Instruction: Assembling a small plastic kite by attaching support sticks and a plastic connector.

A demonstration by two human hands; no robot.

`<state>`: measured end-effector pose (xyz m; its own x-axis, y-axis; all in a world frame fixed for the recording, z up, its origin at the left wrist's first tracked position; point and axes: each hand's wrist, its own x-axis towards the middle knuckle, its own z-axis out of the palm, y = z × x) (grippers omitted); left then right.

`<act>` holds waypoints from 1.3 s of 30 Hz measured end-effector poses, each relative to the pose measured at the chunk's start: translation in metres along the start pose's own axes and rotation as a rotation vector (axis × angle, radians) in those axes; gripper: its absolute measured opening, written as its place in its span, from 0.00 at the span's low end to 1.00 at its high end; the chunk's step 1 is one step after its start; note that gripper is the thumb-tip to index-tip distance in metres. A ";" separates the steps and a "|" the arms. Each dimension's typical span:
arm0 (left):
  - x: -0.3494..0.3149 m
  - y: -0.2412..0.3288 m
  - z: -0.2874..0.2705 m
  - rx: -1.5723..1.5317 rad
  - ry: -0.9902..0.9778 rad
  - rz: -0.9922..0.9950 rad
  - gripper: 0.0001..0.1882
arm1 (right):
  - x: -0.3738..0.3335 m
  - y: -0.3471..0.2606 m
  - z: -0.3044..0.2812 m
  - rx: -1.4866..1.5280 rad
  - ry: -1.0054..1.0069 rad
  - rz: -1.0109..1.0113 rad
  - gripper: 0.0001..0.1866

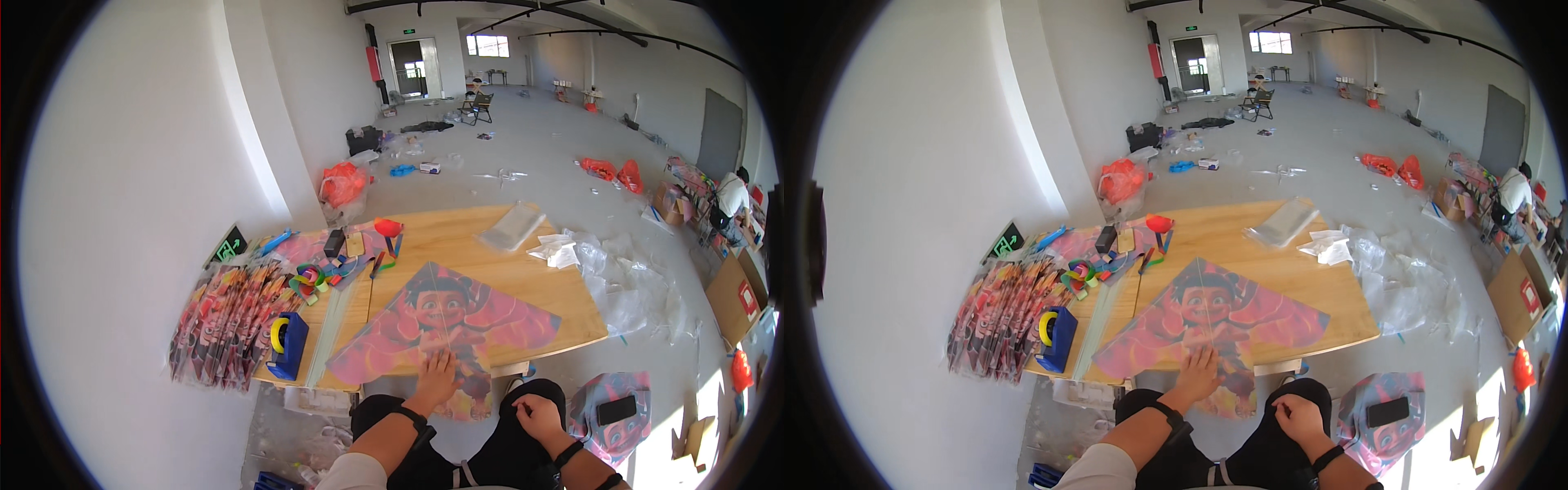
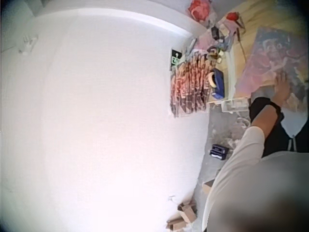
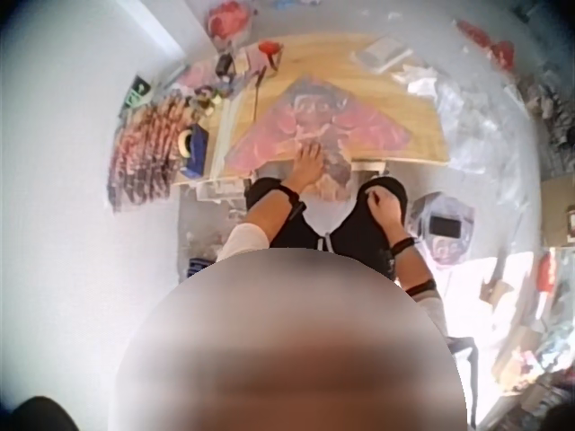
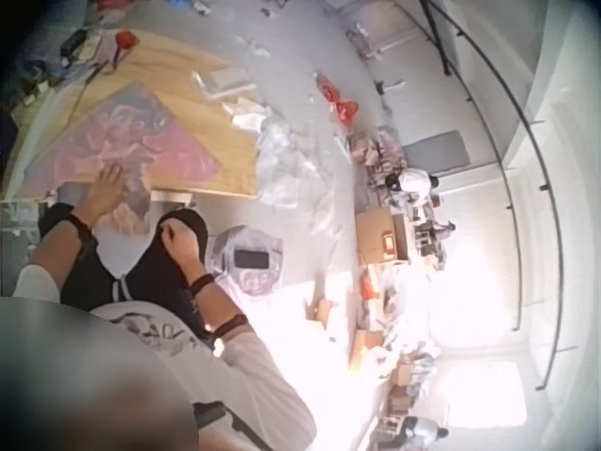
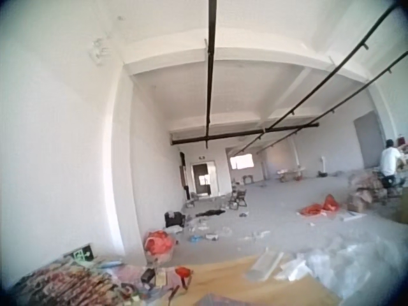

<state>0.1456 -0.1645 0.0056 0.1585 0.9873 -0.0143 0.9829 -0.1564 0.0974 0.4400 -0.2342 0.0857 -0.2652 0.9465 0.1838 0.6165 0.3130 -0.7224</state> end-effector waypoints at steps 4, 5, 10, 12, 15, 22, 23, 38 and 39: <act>0.004 -0.010 -0.001 -0.026 -0.024 0.004 0.41 | 0.005 0.011 -0.004 0.056 0.036 0.010 0.05; 0.005 -0.012 0.000 -0.024 -0.029 0.001 0.41 | 0.005 0.012 -0.006 0.058 0.032 0.017 0.05; 0.008 -0.024 -0.006 -0.054 0.013 0.069 0.39 | 0.005 0.032 -0.003 0.188 0.029 0.056 0.05; 0.014 -0.044 -0.006 -0.376 0.094 0.080 0.36 | 0.003 0.029 -0.005 0.227 0.035 0.087 0.05; 0.020 -0.067 -0.037 -0.682 0.309 -0.031 0.27 | -0.003 0.039 -0.010 0.240 0.057 0.115 0.06; -0.101 -0.236 -0.043 -0.204 0.563 -0.924 0.14 | -0.006 0.046 -0.009 0.291 0.081 0.146 0.06; -0.102 -0.231 -0.051 -0.132 0.476 -1.003 0.14 | -0.008 0.053 -0.012 0.289 0.110 0.157 0.06; -0.131 -0.261 -0.068 -0.206 0.189 -1.175 0.11 | 0.003 0.032 0.005 0.196 0.048 0.114 0.06; -0.133 -0.262 -0.066 -0.206 0.191 -1.175 0.11 | 0.003 0.031 0.006 0.197 0.049 0.111 0.06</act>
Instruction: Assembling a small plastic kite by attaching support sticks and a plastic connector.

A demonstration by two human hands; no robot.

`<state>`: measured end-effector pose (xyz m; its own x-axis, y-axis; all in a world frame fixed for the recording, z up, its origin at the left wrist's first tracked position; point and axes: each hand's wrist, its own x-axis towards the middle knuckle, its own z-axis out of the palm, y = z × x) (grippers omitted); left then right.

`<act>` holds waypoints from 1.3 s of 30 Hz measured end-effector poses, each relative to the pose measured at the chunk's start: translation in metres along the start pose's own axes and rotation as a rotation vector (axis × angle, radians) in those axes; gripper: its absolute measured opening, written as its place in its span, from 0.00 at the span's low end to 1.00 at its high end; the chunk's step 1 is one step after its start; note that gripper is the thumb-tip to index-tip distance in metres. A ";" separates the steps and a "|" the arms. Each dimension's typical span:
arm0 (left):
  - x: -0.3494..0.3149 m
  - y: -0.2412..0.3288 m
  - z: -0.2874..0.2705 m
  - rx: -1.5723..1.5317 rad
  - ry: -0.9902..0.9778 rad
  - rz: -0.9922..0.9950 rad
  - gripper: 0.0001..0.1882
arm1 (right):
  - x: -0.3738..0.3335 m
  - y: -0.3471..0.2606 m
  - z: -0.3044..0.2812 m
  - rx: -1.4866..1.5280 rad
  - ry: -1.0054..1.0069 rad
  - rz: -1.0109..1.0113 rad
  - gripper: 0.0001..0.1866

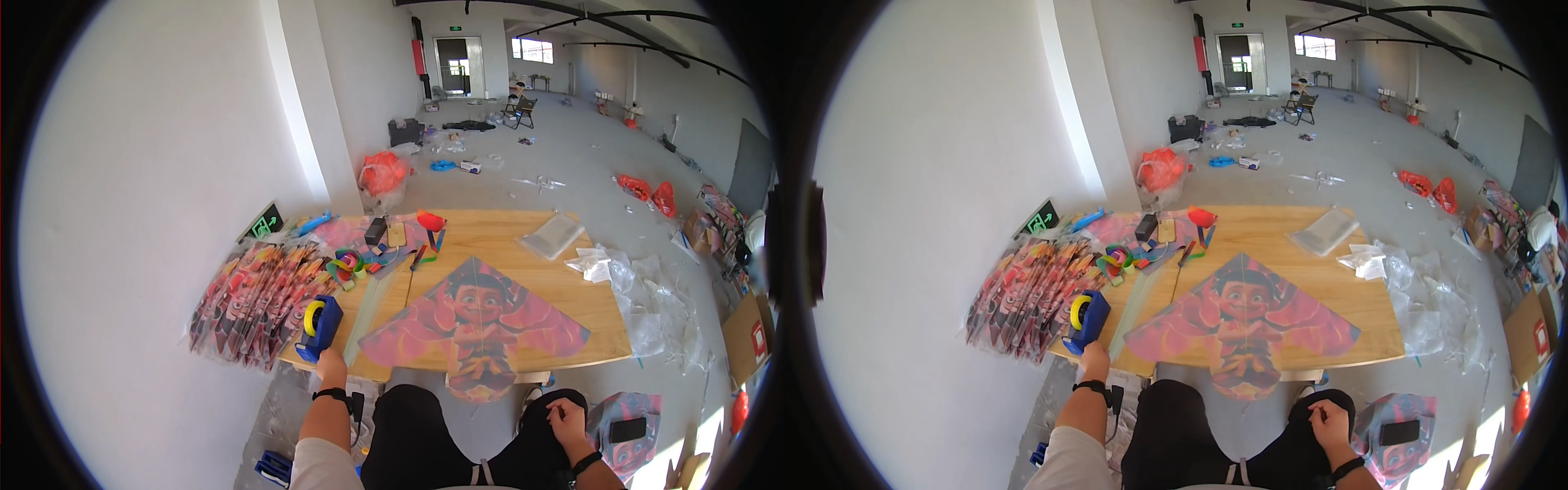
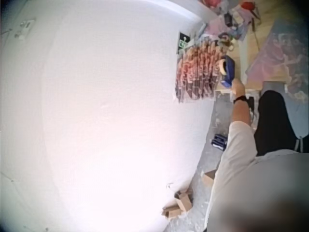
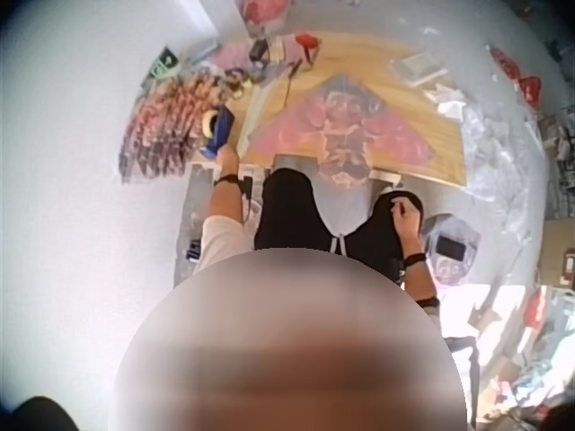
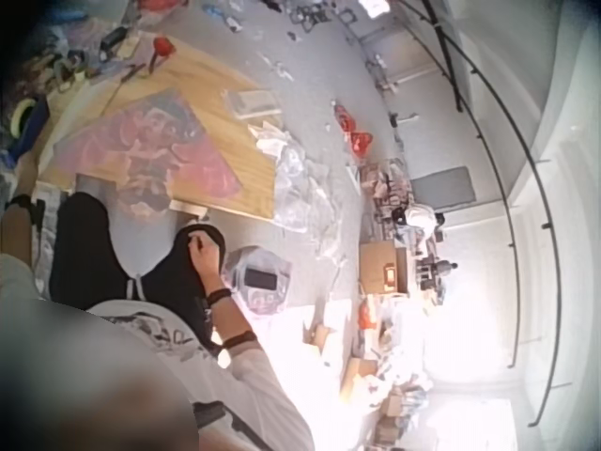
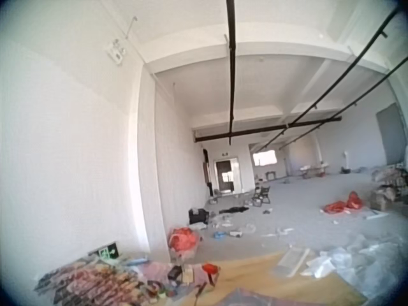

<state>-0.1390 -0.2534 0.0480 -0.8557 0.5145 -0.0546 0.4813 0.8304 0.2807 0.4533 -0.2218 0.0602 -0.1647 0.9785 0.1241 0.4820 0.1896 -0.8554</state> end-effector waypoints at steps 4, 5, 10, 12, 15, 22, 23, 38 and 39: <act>0.001 -0.005 0.002 -0.034 0.020 0.035 0.11 | 0.003 -0.003 0.003 -0.008 -0.001 0.007 0.05; 0.002 -0.006 0.001 -0.046 0.010 0.041 0.11 | 0.003 -0.004 0.003 -0.011 -0.009 0.011 0.06; 0.001 -0.005 -0.002 -0.071 -0.011 0.011 0.10 | 0.004 0.000 0.003 -0.029 -0.017 0.009 0.06; -0.002 -0.003 -0.002 -0.064 0.006 0.006 0.11 | 0.004 0.002 0.003 -0.024 -0.011 0.018 0.06; -0.005 -0.002 0.001 -0.034 0.062 0.016 0.11 | 0.002 0.000 0.002 -0.052 -0.012 -0.013 0.06; -0.006 -0.055 -0.002 -0.257 0.055 0.233 0.09 | -0.005 -0.004 -0.001 -0.035 0.028 -0.018 0.05; -0.014 -0.067 -0.006 -0.402 0.009 0.295 0.08 | -0.007 -0.003 -0.003 -0.030 0.040 -0.008 0.05; -0.250 -0.005 -0.070 -1.097 -0.979 0.703 0.06 | -0.002 -0.098 0.022 0.304 -0.532 0.016 0.10; -0.258 0.013 -0.068 -1.112 -1.031 0.693 0.06 | -0.007 -0.115 0.033 0.400 -0.653 -0.001 0.12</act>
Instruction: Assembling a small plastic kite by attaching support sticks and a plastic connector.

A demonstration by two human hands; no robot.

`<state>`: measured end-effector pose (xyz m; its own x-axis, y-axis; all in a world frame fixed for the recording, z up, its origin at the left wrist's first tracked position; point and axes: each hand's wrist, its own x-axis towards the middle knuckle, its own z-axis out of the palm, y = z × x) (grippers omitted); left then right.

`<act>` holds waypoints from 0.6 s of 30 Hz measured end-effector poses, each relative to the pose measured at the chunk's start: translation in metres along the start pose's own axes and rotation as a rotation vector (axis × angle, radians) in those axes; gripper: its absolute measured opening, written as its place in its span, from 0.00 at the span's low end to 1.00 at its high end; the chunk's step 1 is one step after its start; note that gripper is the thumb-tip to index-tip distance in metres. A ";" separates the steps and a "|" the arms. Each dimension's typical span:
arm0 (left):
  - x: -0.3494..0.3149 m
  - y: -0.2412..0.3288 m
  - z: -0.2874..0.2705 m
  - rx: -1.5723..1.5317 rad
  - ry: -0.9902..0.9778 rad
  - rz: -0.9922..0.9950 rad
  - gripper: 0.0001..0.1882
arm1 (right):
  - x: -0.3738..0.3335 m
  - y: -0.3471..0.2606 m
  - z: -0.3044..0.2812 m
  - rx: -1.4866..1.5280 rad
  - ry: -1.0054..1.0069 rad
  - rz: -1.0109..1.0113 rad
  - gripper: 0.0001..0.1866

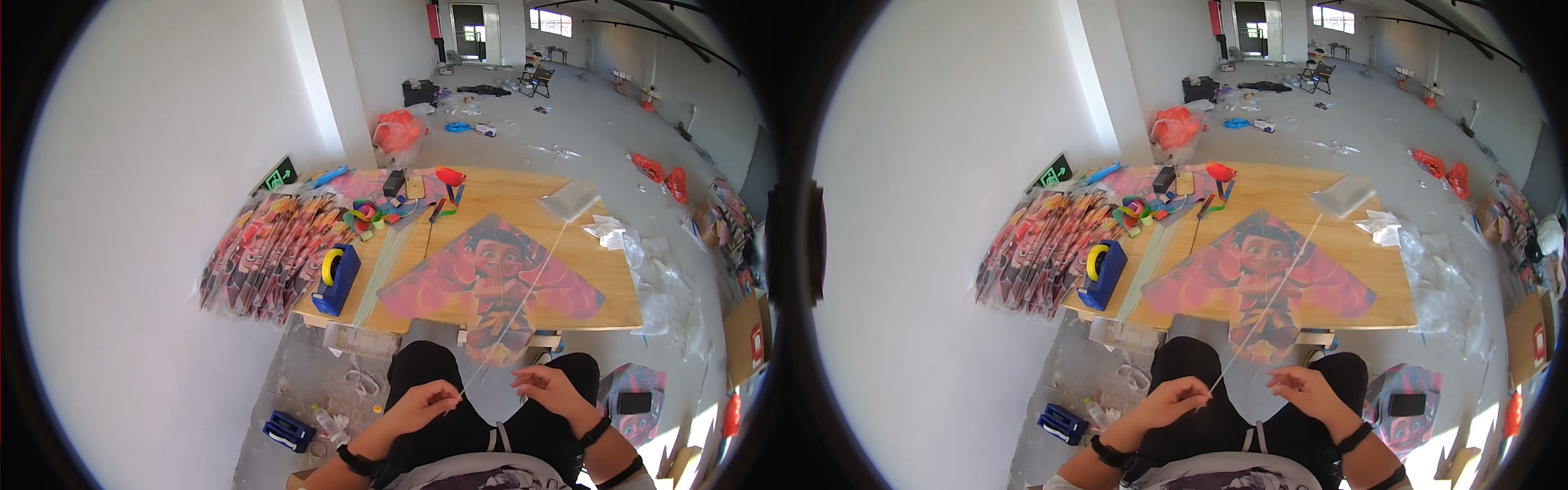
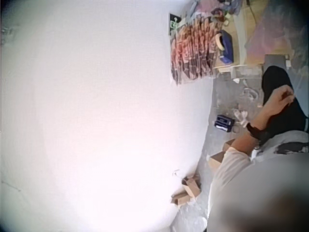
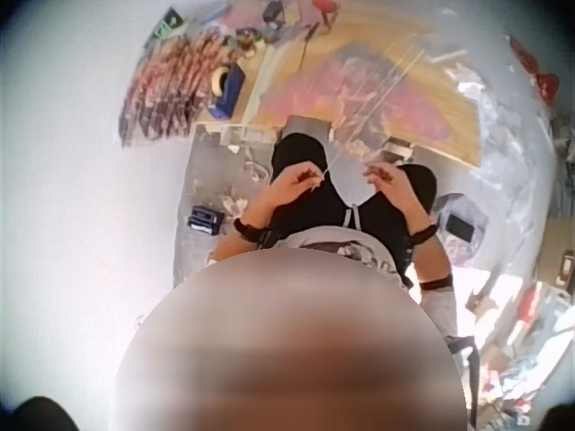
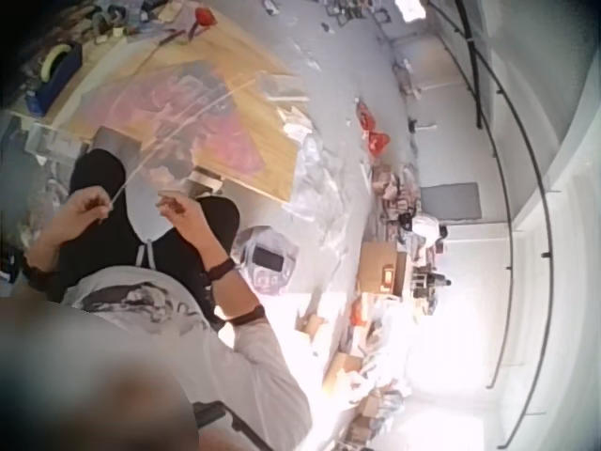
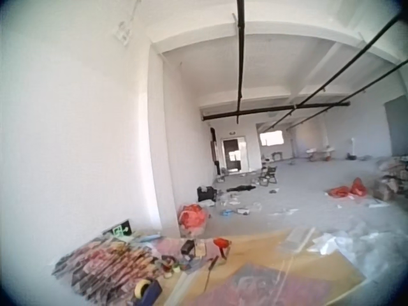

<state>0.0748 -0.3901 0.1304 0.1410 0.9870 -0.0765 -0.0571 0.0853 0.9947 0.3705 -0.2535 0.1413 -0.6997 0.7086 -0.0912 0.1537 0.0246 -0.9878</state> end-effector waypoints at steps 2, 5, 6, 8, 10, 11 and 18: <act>0.020 -0.006 0.026 -0.038 -0.042 -0.017 0.06 | 0.008 -0.010 0.029 0.102 -0.056 0.020 0.12; 0.048 -0.019 0.047 -0.122 -0.101 -0.006 0.07 | 0.018 0.008 0.046 0.266 -0.017 0.005 0.09; 0.054 -0.020 0.052 -0.096 -0.061 -0.005 0.08 | 0.021 0.017 0.048 0.327 0.064 -0.019 0.07; 0.066 -0.025 0.058 -0.063 -0.035 -0.002 0.09 | 0.022 0.027 0.046 0.343 0.137 -0.002 0.07; 0.074 -0.037 0.063 -0.076 -0.007 -0.055 0.12 | 0.020 0.035 0.042 0.438 0.197 0.111 0.08; 0.078 -0.044 0.063 -0.068 -0.016 -0.057 0.12 | 0.021 0.037 0.040 0.444 0.206 0.105 0.08; 0.121 -0.035 0.050 0.916 -0.123 0.135 0.12 | 0.038 0.091 -0.001 0.212 0.373 0.268 0.09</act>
<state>0.1428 -0.2801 0.0899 0.2968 0.9550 -0.0004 0.7133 -0.2214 0.6650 0.3587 -0.2232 0.0476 -0.3525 0.8750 -0.3320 0.1220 -0.3088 -0.9433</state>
